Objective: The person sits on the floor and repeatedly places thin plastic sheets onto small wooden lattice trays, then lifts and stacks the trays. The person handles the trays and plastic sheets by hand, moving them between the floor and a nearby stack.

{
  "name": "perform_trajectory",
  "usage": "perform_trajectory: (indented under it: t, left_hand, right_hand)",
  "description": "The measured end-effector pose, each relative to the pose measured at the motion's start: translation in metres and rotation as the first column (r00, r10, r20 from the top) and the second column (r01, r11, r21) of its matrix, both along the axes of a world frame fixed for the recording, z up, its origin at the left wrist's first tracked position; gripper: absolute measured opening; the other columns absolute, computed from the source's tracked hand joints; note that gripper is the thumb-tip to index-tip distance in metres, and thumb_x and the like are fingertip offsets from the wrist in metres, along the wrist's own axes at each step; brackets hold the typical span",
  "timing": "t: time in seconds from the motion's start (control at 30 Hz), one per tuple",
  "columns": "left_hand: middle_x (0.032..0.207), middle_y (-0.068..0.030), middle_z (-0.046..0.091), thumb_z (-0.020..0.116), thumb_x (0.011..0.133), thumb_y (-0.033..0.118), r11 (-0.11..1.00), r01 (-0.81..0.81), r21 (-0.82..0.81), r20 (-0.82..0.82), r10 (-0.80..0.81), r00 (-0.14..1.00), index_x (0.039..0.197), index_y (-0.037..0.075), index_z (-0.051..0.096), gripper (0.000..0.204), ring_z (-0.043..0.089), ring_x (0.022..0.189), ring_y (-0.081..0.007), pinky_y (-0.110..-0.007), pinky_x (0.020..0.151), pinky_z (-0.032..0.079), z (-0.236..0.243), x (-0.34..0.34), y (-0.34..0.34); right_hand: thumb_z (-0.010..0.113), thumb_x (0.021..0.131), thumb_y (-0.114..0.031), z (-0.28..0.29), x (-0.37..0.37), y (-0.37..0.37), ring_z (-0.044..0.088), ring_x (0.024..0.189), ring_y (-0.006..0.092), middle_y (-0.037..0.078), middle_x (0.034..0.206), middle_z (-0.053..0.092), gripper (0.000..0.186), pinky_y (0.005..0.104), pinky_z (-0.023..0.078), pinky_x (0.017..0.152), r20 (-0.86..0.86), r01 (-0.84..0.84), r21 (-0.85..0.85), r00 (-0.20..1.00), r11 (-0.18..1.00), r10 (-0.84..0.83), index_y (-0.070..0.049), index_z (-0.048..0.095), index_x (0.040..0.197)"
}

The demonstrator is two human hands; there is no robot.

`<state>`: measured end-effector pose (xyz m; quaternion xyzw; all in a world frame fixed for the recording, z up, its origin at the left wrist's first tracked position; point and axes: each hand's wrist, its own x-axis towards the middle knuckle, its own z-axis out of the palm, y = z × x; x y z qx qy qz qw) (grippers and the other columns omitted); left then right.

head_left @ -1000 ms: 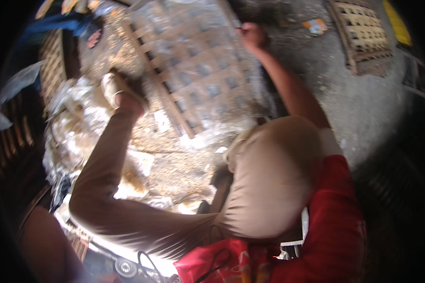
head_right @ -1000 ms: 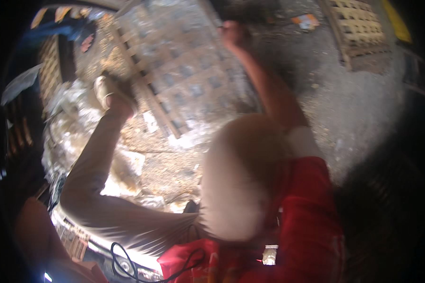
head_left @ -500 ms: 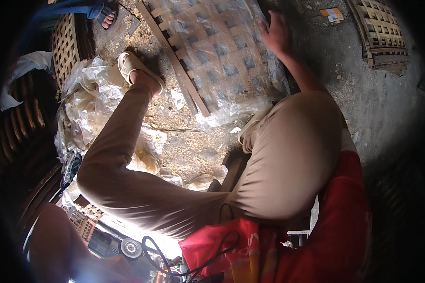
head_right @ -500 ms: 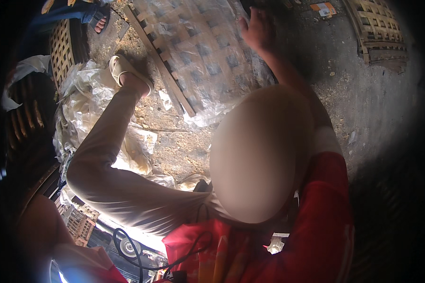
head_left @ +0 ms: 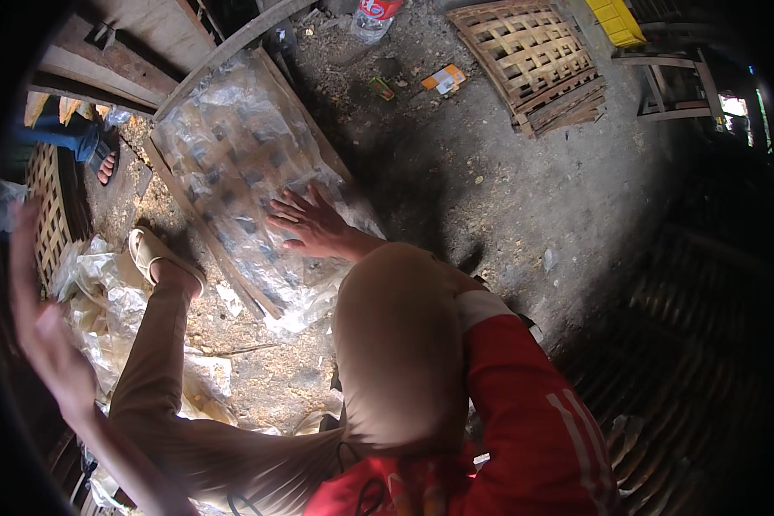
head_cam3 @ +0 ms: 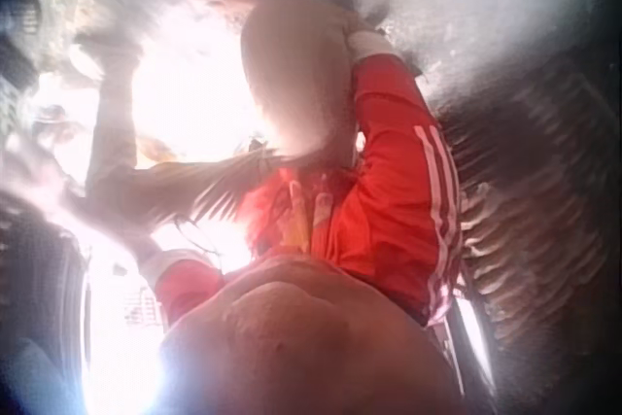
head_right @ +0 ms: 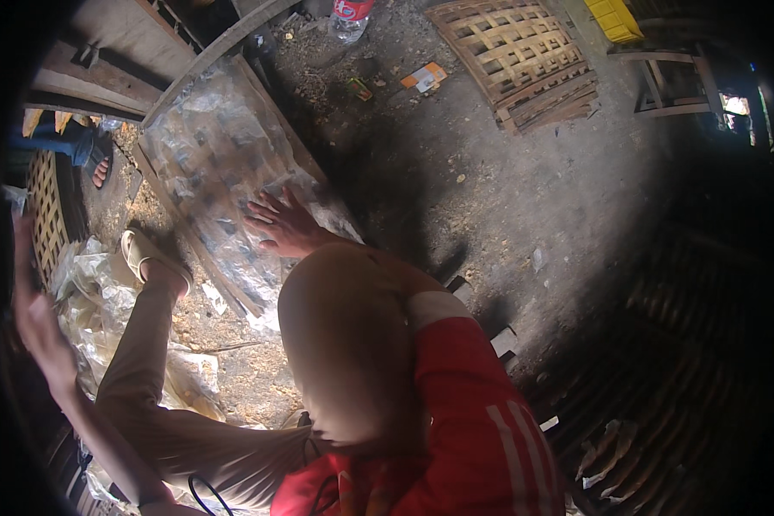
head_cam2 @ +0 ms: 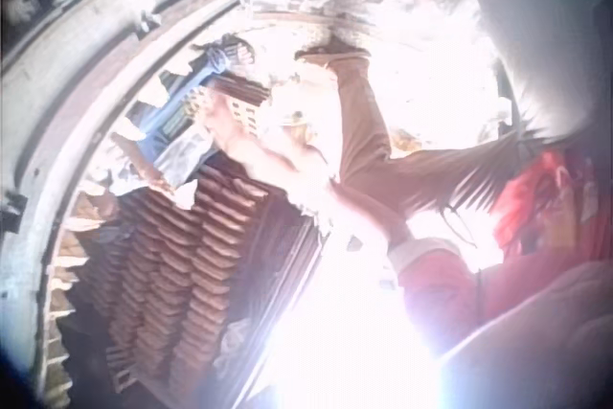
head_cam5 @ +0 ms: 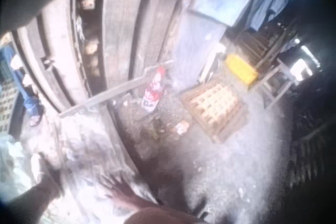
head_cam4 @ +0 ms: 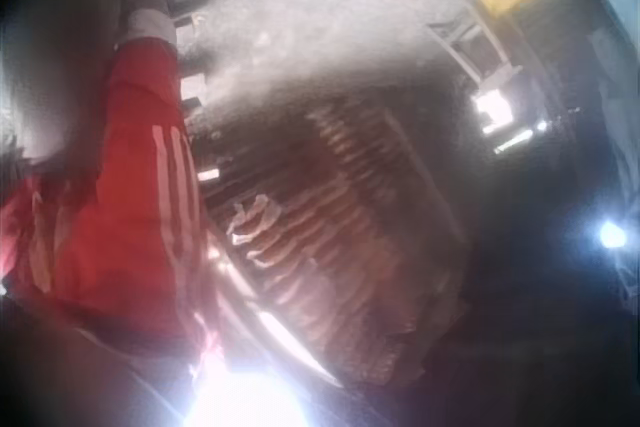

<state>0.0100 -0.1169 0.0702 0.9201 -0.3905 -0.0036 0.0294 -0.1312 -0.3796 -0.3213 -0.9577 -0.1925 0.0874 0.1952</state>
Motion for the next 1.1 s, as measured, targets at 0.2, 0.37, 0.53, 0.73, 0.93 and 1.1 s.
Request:
perform_trajectory:
  t: [0.2, 0.37, 0.53, 0.73, 0.93, 1.1]
  left_hand:
    - [0.154, -0.0137, 0.045, 0.037, 0.105, 0.054, 0.987, -0.130, 0.094, -0.591, 0.161, 0.790, 0.152, 0.013, 0.042, 0.063, 0.037, 0.146, -0.0323, -0.045, 0.119, 0.028, -0.029, 0.002, 0.007]
    - [0.149, -0.0177, 0.051, 0.040, 0.103, 0.057, 0.947, -0.221, 0.235, -0.632, 0.321, 0.705, 0.152, 0.010, 0.041, 0.068, 0.046, 0.140, -0.0341, -0.044, 0.115, 0.034, -0.018, -0.006, 0.016]
    - [0.148, -0.0178, 0.052, 0.056, 0.100, 0.043, 0.947, -0.239, 0.213, -0.701, 0.319, 0.638, 0.152, 0.009, 0.041, 0.064, 0.044, 0.141, -0.0329, -0.044, 0.116, 0.034, -0.043, 0.007, 0.004]
    - [0.151, -0.0177, 0.048, 0.056, 0.101, 0.033, 0.964, -0.128, 0.234, -0.724, 0.261, 0.638, 0.154, 0.008, 0.038, 0.061, 0.042, 0.143, -0.0313, -0.045, 0.116, 0.033, -0.047, 0.015, -0.016]
    - [0.150, -0.0173, 0.050, 0.060, 0.098, 0.030, 0.949, -0.194, 0.248, -0.722, 0.315, 0.616, 0.151, 0.006, 0.041, 0.061, 0.043, 0.142, -0.0319, -0.042, 0.116, 0.033, -0.047, 0.014, -0.023]
    - [0.148, -0.0184, 0.051, 0.060, 0.096, 0.016, 0.966, -0.135, 0.221, -0.717, 0.255, 0.649, 0.152, 0.007, 0.040, 0.059, 0.045, 0.141, -0.0317, -0.042, 0.115, 0.035, -0.051, 0.013, -0.023]
  right_hand:
    - [0.073, 0.084, -0.019, 0.068, 0.019, -0.135, 0.041, 0.137, 0.0411, 0.022, 0.142, 0.047, 0.059, 0.0557, 0.033, 0.113, 0.325, 0.382, 0.288, 0.824, 0.878, -0.465, -0.004, 0.050, 0.137]
    - [0.076, 0.084, -0.037, 0.007, 0.039, -0.301, 0.044, 0.132, 0.0413, 0.026, 0.142, 0.043, 0.080, 0.0520, 0.040, 0.108, -0.329, 0.910, 0.344, -0.116, -0.233, -0.937, -0.001, 0.039, 0.145]
    - [0.067, 0.095, -0.042, 0.009, -0.021, -0.438, 0.040, 0.138, 0.0365, 0.017, 0.152, 0.038, 0.072, 0.0587, 0.038, 0.107, -0.809, 0.587, 0.388, -0.152, -0.710, -0.568, -0.014, 0.035, 0.152]
    - [0.049, 0.106, -0.031, 0.023, -0.023, -0.448, 0.041, 0.136, 0.0338, 0.014, 0.147, 0.042, 0.051, 0.0577, 0.035, 0.111, -0.844, 0.412, 0.531, 0.172, -0.741, -0.509, -0.013, 0.034, 0.151]
    - [0.049, 0.105, -0.030, 0.030, -0.014, -0.459, 0.039, 0.137, 0.0317, 0.012, 0.138, 0.046, 0.044, 0.0559, 0.038, 0.110, -0.829, 0.328, 0.559, 0.261, -0.762, -0.496, -0.008, 0.040, 0.143]
    - [0.048, 0.106, -0.030, 0.049, -0.018, -0.497, 0.046, 0.131, 0.0321, 0.015, 0.131, 0.048, 0.036, 0.0538, 0.043, 0.108, -0.783, 0.206, 0.600, 0.347, -0.773, -0.515, -0.004, 0.047, 0.130]
